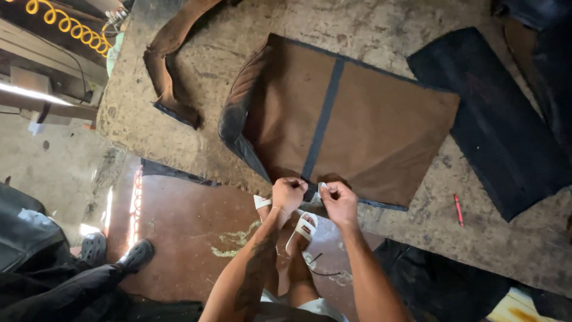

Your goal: Removing staples from the edge of a brown upholstery fabric piece using a small prying tool and fingers.

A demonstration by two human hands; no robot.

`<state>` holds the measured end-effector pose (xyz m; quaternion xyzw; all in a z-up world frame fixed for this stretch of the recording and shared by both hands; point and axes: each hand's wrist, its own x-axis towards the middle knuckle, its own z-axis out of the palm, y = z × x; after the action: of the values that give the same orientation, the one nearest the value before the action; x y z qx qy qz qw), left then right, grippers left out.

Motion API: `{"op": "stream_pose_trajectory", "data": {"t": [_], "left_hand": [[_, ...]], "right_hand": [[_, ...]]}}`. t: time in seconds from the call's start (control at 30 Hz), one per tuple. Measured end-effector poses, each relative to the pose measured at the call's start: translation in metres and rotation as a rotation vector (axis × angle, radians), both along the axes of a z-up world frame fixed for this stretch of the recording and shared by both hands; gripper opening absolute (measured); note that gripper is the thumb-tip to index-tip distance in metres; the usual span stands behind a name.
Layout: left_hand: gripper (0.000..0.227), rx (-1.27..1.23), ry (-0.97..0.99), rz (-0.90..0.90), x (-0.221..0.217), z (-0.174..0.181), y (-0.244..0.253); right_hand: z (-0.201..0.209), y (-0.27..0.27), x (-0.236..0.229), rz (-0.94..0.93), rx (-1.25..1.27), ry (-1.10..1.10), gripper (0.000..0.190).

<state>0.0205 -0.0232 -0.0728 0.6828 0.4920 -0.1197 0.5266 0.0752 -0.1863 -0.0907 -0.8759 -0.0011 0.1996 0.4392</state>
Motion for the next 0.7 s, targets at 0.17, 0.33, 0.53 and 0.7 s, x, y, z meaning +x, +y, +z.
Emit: {"op": "stream_pose_trajectory", "data": {"t": [0.17, 0.33, 0.53, 0.7], "left_hand": [[0.02, -0.051, -0.105, 0.097, -0.001, 0.005, -0.001], [0.011, -0.007, -0.097, 0.077, -0.02, 0.003, 0.024], [0.012, 0.089, -0.07, -0.038, -0.01, 0.051, 0.021], [0.011, 0.071, -0.046, -0.04, -0.007, 0.03, 0.019]], "right_hand": [[0.011, 0.008, -0.003, 0.035, -0.069, 0.045, 0.01], [-0.003, -0.002, 0.004, 0.074, -0.052, 0.001, 0.015], [0.016, 0.014, 0.002, -0.009, -0.031, -0.017, 0.013], [0.0, 0.017, -0.002, -0.019, 0.013, 0.014, 0.012]]}}
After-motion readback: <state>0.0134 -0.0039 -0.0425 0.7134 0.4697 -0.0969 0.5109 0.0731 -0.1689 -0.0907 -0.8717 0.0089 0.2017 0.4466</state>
